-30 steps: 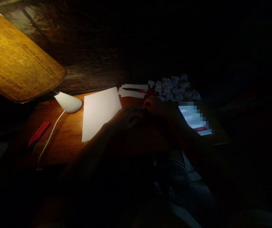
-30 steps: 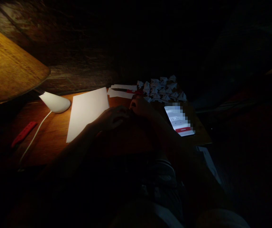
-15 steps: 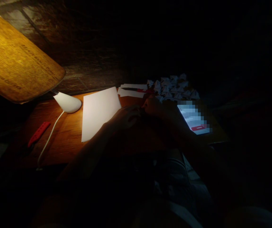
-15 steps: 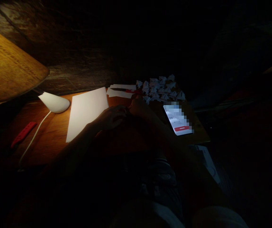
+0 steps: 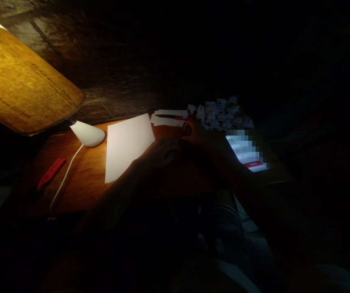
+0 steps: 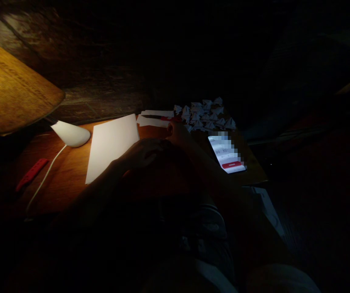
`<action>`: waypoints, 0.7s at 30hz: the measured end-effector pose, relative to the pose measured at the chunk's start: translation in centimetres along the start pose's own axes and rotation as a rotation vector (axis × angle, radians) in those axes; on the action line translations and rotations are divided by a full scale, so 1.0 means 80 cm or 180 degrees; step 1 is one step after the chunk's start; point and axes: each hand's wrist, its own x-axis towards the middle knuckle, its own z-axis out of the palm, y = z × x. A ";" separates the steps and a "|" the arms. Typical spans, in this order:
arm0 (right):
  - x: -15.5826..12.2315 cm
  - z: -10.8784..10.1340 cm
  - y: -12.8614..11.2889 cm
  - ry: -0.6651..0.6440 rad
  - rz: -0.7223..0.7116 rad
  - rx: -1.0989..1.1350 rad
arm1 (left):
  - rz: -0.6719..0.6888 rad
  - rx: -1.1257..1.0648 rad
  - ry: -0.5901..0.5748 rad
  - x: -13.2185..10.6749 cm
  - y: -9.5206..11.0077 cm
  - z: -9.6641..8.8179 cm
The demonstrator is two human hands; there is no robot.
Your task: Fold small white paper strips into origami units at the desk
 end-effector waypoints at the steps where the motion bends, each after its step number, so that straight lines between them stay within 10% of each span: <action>1: -0.001 0.000 0.000 0.0017 -0.0033 0.0009 | 0.0017 -0.0005 0.0003 -0.001 0.000 0.000; 21: -0.002 0.002 -0.006 0.0035 0.0190 0.0069 | -0.0169 0.0087 -0.0074 0.000 0.001 0.002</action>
